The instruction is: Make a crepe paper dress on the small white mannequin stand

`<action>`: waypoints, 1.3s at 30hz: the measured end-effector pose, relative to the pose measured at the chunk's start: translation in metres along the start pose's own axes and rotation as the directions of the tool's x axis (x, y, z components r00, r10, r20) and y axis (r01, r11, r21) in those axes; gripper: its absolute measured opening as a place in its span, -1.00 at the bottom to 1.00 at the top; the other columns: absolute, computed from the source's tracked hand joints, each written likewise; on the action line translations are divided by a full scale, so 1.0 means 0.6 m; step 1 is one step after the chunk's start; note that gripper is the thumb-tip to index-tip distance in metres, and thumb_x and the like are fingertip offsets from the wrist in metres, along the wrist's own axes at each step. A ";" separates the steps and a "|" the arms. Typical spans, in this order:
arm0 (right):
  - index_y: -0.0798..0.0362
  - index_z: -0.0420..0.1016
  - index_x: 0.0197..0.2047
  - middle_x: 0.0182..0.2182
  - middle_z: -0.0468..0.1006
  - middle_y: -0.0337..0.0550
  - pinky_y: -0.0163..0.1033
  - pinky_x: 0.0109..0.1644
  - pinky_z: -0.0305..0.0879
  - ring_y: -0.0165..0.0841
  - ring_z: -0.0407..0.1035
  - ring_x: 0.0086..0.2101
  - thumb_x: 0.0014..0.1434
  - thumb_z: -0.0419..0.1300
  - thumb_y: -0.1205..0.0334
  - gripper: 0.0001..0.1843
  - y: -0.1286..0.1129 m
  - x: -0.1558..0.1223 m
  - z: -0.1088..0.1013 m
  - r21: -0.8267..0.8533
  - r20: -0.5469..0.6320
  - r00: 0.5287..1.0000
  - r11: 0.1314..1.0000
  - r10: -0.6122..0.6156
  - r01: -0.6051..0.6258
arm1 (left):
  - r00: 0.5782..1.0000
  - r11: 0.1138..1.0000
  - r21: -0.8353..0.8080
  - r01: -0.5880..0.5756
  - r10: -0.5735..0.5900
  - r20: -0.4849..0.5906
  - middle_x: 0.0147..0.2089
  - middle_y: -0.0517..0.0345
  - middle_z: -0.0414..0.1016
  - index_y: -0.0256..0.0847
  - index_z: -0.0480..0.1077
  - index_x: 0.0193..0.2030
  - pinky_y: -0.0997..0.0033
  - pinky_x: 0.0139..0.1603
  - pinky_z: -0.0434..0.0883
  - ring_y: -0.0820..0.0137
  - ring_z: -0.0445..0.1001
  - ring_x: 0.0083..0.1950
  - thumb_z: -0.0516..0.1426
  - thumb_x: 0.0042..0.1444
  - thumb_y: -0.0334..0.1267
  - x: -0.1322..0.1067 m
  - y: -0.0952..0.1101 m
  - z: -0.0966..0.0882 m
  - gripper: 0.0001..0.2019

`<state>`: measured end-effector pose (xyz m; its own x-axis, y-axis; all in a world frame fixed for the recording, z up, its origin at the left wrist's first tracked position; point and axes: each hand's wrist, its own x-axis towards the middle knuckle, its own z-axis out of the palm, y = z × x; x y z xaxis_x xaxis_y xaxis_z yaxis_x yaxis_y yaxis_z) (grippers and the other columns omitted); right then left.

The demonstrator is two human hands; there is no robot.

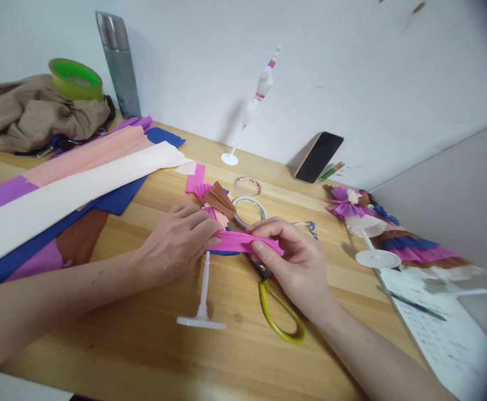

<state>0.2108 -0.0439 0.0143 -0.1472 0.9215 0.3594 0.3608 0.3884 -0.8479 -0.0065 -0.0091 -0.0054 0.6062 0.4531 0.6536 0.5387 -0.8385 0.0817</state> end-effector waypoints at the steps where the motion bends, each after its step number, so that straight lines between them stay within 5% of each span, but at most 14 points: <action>1: 0.01 0.49 -0.38 -0.35 0.57 -0.16 -0.22 -0.27 0.35 -0.34 0.45 -0.34 0.16 0.24 0.26 -0.93 0.000 0.000 0.000 -0.012 0.003 1.000 1.000 -0.009 0.009 | 1.000 1.000 0.000 0.000 0.000 0.008 -0.39 0.15 0.46 -0.23 0.37 -0.27 0.36 -0.31 0.27 0.36 0.33 -0.36 -0.03 0.34 -0.32 -0.001 -0.001 0.001 -0.80; 4: 0.00 0.49 -0.28 -0.34 0.58 -0.15 -0.20 -0.28 0.36 -0.31 0.45 -0.34 0.16 0.24 0.25 -0.97 0.002 0.002 -0.002 -0.125 0.013 0.996 0.988 -0.092 0.092 | 1.000 1.000 0.001 -0.017 0.017 -0.001 -0.38 0.15 0.46 -0.23 0.36 -0.26 0.38 -0.30 0.27 0.38 0.33 -0.36 -0.05 0.35 -0.34 -0.003 -0.004 0.002 -0.79; 8: -0.03 0.49 -0.10 -0.21 0.62 -0.10 -0.03 -0.07 0.36 -0.20 0.46 -0.18 0.13 0.28 0.27 -0.77 0.005 0.003 -0.002 -0.333 0.079 0.945 0.885 -0.319 0.326 | 0.997 0.998 -0.001 -0.067 0.067 -0.026 -0.38 0.13 0.45 -0.25 0.35 -0.20 0.37 -0.29 0.30 0.36 0.31 -0.35 -0.07 0.35 -0.37 -0.002 -0.004 0.001 -0.81; 12: -0.05 0.51 -0.07 -0.26 0.64 -0.11 0.11 0.05 0.32 -0.10 0.45 -0.07 0.12 0.30 0.29 -0.73 0.009 0.001 0.001 -0.383 0.115 0.917 0.835 -0.381 0.395 | 0.993 0.994 -0.008 -0.113 0.112 -0.032 -0.38 0.13 0.44 -0.27 0.33 -0.17 0.37 -0.26 0.32 0.37 0.32 -0.34 -0.06 0.34 -0.41 0.001 0.000 -0.001 -0.84; 21: -0.05 0.53 -0.23 -0.38 0.60 -0.15 0.04 -0.05 0.39 -0.19 0.48 -0.21 0.17 0.20 0.41 -0.83 0.010 0.003 0.002 -0.317 0.128 0.926 0.870 -0.356 0.378 | 0.995 0.995 -0.014 -0.095 0.095 -0.042 -0.38 0.14 0.45 -0.25 0.34 -0.20 0.38 -0.27 0.32 0.37 0.33 -0.35 -0.04 0.32 -0.42 -0.001 -0.001 0.003 -0.85; 30: -0.03 0.54 -0.21 -0.33 0.60 -0.15 -0.09 -0.17 0.38 -0.25 0.48 -0.28 0.17 0.20 0.35 -0.86 0.005 -0.001 0.004 -0.264 0.084 0.968 0.932 -0.235 0.249 | 0.990 0.972 -0.194 0.132 -0.117 0.085 -0.28 0.14 0.53 -0.23 0.40 -0.19 0.41 -0.20 0.39 0.37 0.46 -0.23 0.02 0.32 -0.34 -0.005 0.002 0.004 -0.86; 39: -0.02 0.55 -0.29 -0.38 0.60 -0.21 -0.20 -0.25 0.36 -0.32 0.47 -0.34 0.17 0.24 0.31 -0.94 0.017 0.000 0.001 -0.125 0.057 0.991 0.984 -0.119 0.126 | 0.998 0.990 -0.132 0.054 -0.048 0.048 -0.27 0.09 0.54 -0.24 0.40 -0.17 0.38 -0.21 0.39 0.35 0.45 -0.26 0.00 0.33 -0.30 -0.006 0.004 0.006 -0.84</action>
<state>0.2138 -0.0403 0.0055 -0.2412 0.8674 0.4352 0.4517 0.4973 -0.7407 -0.0056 -0.0116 -0.0104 0.6070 0.5067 0.6122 0.4887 -0.8455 0.2153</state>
